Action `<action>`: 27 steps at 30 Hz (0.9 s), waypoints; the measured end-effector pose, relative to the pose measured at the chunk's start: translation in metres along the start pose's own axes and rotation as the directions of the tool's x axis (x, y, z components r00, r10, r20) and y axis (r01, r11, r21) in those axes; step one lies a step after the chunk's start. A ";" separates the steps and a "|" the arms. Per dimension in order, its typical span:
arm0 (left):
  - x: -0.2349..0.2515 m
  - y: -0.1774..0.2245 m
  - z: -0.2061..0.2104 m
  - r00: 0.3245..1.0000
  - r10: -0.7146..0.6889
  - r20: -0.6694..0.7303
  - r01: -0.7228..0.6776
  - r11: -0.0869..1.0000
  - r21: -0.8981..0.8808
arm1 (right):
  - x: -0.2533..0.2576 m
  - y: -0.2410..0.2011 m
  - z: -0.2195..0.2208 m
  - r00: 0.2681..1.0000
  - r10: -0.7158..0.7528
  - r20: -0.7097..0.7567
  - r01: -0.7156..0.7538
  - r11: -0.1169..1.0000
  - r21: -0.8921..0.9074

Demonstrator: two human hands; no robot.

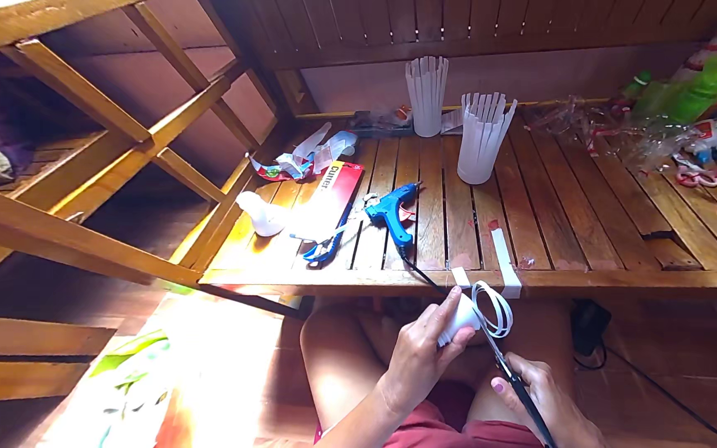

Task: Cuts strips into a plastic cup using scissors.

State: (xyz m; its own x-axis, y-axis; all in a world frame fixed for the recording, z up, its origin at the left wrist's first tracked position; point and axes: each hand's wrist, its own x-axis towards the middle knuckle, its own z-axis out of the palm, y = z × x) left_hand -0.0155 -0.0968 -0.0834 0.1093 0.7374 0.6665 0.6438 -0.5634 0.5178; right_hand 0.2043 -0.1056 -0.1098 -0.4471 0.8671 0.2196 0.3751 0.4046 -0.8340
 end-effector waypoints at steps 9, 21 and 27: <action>-0.001 -0.001 -0.001 1.000 0.008 -0.001 -0.007 1.000 0.022 | -0.001 0.001 0.000 0.998 -0.054 -0.026 0.054 0.998 -0.022; -0.002 0.009 -0.003 0.963 -0.269 0.037 0.266 0.907 -0.328 | -0.001 0.005 0.006 0.995 -0.086 -0.058 0.085 0.996 -0.012; -0.002 0.010 -0.001 0.963 -0.268 0.020 0.261 0.914 -0.309 | 0.000 0.006 0.001 0.999 -0.041 0.029 0.040 0.999 0.026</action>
State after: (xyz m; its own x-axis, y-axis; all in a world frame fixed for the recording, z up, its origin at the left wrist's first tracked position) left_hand -0.0098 -0.1038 -0.0789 -0.0525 0.8688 0.4924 0.3828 -0.4379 0.8134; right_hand 0.2058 -0.1034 -0.1149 -0.4852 0.8411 0.2390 0.3358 0.4316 -0.8372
